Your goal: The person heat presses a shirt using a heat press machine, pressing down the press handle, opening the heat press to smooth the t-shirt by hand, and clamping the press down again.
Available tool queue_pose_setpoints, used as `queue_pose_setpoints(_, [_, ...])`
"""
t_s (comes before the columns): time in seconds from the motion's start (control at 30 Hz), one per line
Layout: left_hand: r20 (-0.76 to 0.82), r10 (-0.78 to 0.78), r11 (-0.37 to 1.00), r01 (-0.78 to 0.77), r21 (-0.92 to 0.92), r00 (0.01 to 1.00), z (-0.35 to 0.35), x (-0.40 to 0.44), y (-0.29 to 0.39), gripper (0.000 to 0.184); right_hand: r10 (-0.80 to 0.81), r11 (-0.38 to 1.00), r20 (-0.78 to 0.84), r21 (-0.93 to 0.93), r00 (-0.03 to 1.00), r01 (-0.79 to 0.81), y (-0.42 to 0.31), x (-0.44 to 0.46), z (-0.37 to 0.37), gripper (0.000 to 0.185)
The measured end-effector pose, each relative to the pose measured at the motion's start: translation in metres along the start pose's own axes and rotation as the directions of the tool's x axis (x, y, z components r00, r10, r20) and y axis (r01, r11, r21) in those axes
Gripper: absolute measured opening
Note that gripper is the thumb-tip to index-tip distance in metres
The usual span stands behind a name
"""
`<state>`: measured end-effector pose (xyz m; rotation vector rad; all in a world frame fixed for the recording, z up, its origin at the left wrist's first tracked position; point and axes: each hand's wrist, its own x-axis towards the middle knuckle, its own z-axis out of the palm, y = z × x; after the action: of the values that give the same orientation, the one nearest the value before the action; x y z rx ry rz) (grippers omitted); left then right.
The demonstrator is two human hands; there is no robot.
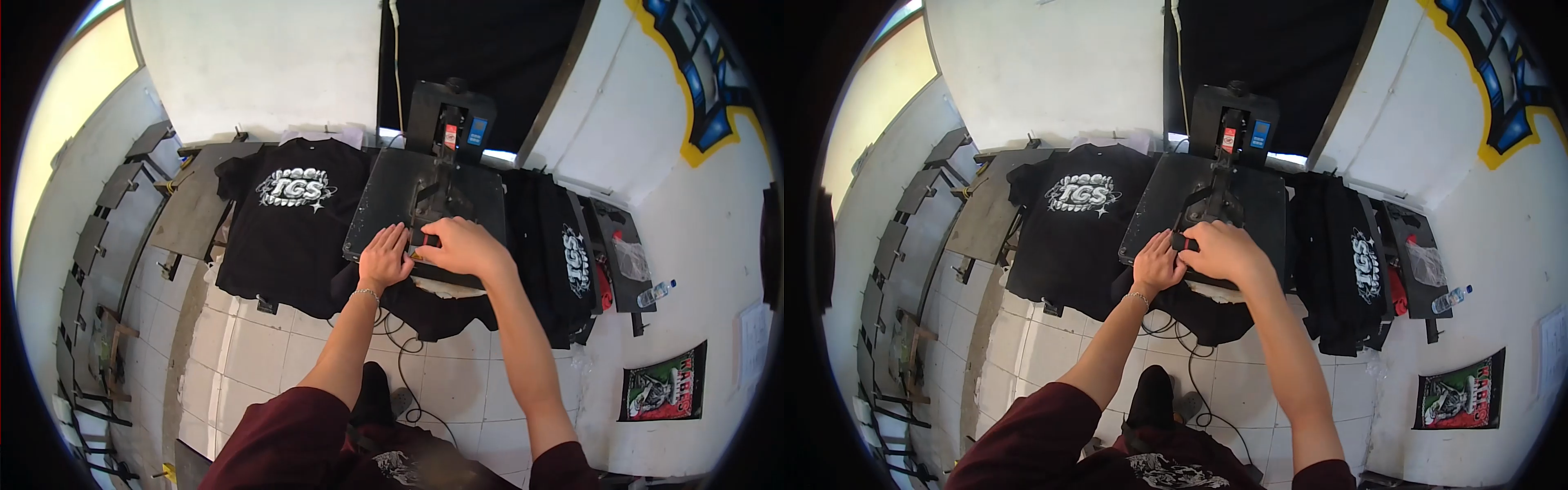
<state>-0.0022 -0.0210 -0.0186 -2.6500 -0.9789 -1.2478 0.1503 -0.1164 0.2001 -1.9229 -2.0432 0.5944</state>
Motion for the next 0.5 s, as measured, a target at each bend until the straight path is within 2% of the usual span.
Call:
queue_pose_setpoints(0.1, [0.006,0.005,1.0,-0.005,0.008,1.0,-0.002,0.001,0.0,0.051,0.081,0.997,0.247,-0.021,0.966,-0.079,-0.01,0.008,-0.019,0.029])
queue_pose_setpoints(0.2, [0.014,-0.009,1.0,0.009,0.006,1.0,-0.002,0.002,0.0,0.051,0.268,0.957,0.112,-0.146,0.957,-0.251,-0.032,0.006,-0.013,0.028])
queue_pose_setpoints(0.3, [0.01,0.005,1.0,-0.005,0.009,1.0,-0.002,0.003,-0.001,0.051,0.158,0.949,-0.251,-0.227,0.955,-0.217,-0.025,0.004,0.013,0.023])
queue_pose_setpoints(0.5, [0.003,-0.008,1.0,0.008,0.005,1.0,-0.002,0.003,0.001,0.051,0.178,0.934,-0.331,-0.24,0.927,-0.265,-0.03,0.001,0.019,0.02])
